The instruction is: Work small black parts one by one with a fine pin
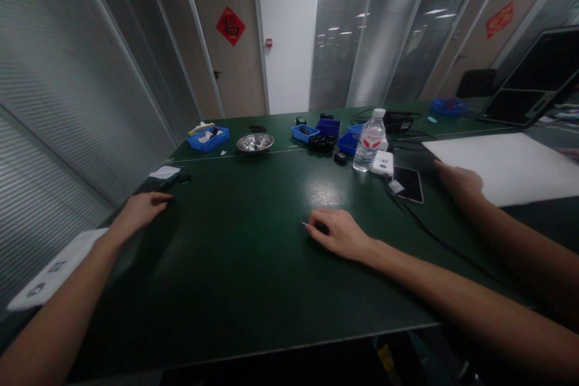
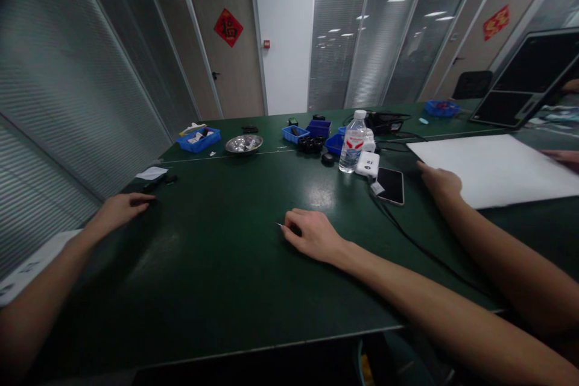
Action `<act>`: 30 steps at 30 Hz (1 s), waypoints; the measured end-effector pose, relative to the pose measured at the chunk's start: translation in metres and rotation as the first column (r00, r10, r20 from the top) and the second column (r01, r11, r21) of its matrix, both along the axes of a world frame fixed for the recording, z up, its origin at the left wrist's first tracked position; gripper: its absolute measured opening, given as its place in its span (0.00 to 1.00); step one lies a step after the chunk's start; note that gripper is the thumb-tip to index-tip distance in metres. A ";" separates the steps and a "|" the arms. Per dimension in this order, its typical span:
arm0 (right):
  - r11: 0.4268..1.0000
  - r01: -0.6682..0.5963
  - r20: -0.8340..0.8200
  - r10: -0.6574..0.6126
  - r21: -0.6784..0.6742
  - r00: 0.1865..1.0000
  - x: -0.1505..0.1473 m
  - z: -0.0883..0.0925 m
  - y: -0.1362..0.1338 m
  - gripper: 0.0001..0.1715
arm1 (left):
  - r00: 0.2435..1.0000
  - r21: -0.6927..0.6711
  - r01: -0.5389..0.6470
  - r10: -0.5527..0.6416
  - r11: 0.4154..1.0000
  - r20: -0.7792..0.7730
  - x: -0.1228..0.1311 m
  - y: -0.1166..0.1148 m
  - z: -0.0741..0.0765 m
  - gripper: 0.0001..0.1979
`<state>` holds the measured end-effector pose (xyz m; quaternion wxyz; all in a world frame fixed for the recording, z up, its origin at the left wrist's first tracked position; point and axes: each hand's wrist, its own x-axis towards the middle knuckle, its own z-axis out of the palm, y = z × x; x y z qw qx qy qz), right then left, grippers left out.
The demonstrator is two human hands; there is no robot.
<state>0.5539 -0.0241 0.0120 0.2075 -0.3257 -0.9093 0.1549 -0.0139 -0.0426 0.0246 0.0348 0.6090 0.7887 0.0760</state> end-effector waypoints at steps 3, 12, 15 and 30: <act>1.000 0.004 0.009 -0.004 -0.009 1.000 0.000 0.000 0.000 0.12 | 1.000 -0.011 -0.004 0.004 1.000 -0.010 -0.002 0.001 0.000 0.18; 1.000 -0.003 0.008 0.003 -0.014 1.000 -0.001 0.003 -0.001 0.12 | 1.000 0.049 -0.015 0.016 0.999 -0.010 0.003 -0.005 0.003 0.18; 1.000 -0.004 0.008 0.004 -0.017 1.000 -0.001 0.003 -0.001 0.12 | 1.000 0.055 -0.009 0.010 0.998 -0.013 0.007 -0.006 0.005 0.17; 1.000 -0.008 0.009 0.008 -0.023 1.000 0.000 0.003 -0.001 0.13 | 0.995 0.100 0.087 -0.081 0.991 -0.061 0.009 -0.006 0.002 0.18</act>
